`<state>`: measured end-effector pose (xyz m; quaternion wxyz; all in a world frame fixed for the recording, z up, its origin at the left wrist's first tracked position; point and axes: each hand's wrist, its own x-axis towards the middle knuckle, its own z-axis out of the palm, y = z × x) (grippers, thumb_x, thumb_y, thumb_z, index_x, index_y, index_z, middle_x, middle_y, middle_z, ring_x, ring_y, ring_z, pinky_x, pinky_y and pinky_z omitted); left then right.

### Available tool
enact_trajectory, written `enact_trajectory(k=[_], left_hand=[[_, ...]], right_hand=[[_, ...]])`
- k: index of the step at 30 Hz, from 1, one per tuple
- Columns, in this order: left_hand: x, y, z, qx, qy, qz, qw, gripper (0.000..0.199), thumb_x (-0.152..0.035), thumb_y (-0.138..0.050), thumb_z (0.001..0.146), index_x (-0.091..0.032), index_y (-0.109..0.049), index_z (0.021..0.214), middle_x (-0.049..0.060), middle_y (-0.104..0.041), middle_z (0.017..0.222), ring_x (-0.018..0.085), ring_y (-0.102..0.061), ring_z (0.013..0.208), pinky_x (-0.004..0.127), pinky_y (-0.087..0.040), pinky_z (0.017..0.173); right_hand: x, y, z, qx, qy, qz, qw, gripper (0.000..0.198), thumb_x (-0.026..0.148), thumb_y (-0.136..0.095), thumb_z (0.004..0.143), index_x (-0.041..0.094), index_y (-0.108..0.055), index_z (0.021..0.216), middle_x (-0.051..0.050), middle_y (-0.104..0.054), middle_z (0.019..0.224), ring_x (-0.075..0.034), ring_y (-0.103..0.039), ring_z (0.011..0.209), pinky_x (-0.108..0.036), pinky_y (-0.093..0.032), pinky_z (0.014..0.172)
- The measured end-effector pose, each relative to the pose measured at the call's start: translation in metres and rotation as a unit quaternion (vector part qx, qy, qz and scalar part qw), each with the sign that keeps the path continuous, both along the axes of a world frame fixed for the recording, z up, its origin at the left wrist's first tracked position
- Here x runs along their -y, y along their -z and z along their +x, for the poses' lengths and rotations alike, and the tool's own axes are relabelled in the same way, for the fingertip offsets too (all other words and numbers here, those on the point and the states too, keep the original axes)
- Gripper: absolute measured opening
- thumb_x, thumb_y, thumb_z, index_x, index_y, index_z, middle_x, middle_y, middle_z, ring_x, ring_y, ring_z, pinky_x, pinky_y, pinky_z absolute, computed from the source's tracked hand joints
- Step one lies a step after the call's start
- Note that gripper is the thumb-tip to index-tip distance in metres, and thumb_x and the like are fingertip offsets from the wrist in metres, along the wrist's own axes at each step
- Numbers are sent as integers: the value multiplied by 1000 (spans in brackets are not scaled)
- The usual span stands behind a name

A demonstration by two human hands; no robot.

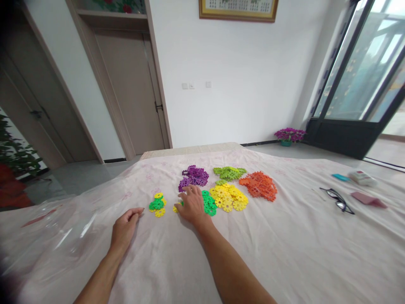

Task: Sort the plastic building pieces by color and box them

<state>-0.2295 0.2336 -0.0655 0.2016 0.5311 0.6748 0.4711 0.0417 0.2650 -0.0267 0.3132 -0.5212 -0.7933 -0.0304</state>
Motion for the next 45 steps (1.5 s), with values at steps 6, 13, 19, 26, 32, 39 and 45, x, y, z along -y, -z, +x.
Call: enact_trajectory(k=[6, 13, 19, 26, 32, 39, 45], left_hand=[[1, 0, 0, -3, 0, -6, 1000, 32, -34, -50, 81, -24, -74, 100, 3, -76, 108, 22, -68, 102, 31, -48, 93], [-2, 3, -2, 7, 2, -2, 1000, 32, -34, -50, 81, -24, -73, 100, 3, -76, 107, 22, -69, 101, 30, -49, 92], [0, 1, -2, -1, 5, -8, 1000, 32, -34, -49, 82, -24, -73, 101, 3, -76, 108, 22, -68, 102, 31, -48, 93], [1, -2, 0, -7, 2, -9, 1000, 32, -35, -50, 81, -25, -74, 99, 4, -76, 106, 23, -68, 101, 31, -48, 92], [0, -2, 0, -6, 1, -18, 1000, 32, -34, -49, 81, -25, -73, 100, 3, -76, 107, 23, -68, 101, 31, -48, 92], [0, 0, -2, -4, 3, -11, 1000, 32, -35, -50, 81, -25, -73, 100, 3, -76, 108, 23, -69, 101, 30, -49, 93], [1, -2, -1, -1, 2, -10, 1000, 31, -34, -51, 80, -25, -74, 99, 3, -76, 107, 23, -69, 100, 30, -49, 92]], right_hand=[[1, 6, -8, 40, -27, -37, 998, 25, 43, -71, 81, 25, -75, 99, -5, -64, 127, -30, -33, 137, -48, -13, 117], [-3, 1, -12, -35, -56, -25, 998, 21, 35, -55, 97, 25, -74, 96, -3, -73, 96, -20, -57, 106, -33, -34, 102], [-18, -22, 24, -128, 46, -45, 990, 27, 25, -48, 96, 24, -73, 106, -2, -75, 104, -18, -65, 95, -25, -42, 83], [-20, -47, 111, -93, 232, -141, 958, 30, 32, -48, 92, 24, -76, 96, -4, -74, 94, -20, -66, 91, -24, -43, 73], [-41, -35, 143, -36, 367, -158, 916, 42, 49, -50, 92, 27, -70, 122, -12, -64, 126, -32, -56, 119, -40, -44, 90], [-66, -24, 149, 49, 343, -175, 922, 45, 54, -56, 86, 18, -73, 109, -17, -69, 113, -34, -56, 116, -44, -42, 91], [-73, -16, 158, 58, 299, -105, 947, 35, 36, -65, 81, 25, -72, 113, -10, -70, 115, -30, -55, 115, -37, -41, 92]])
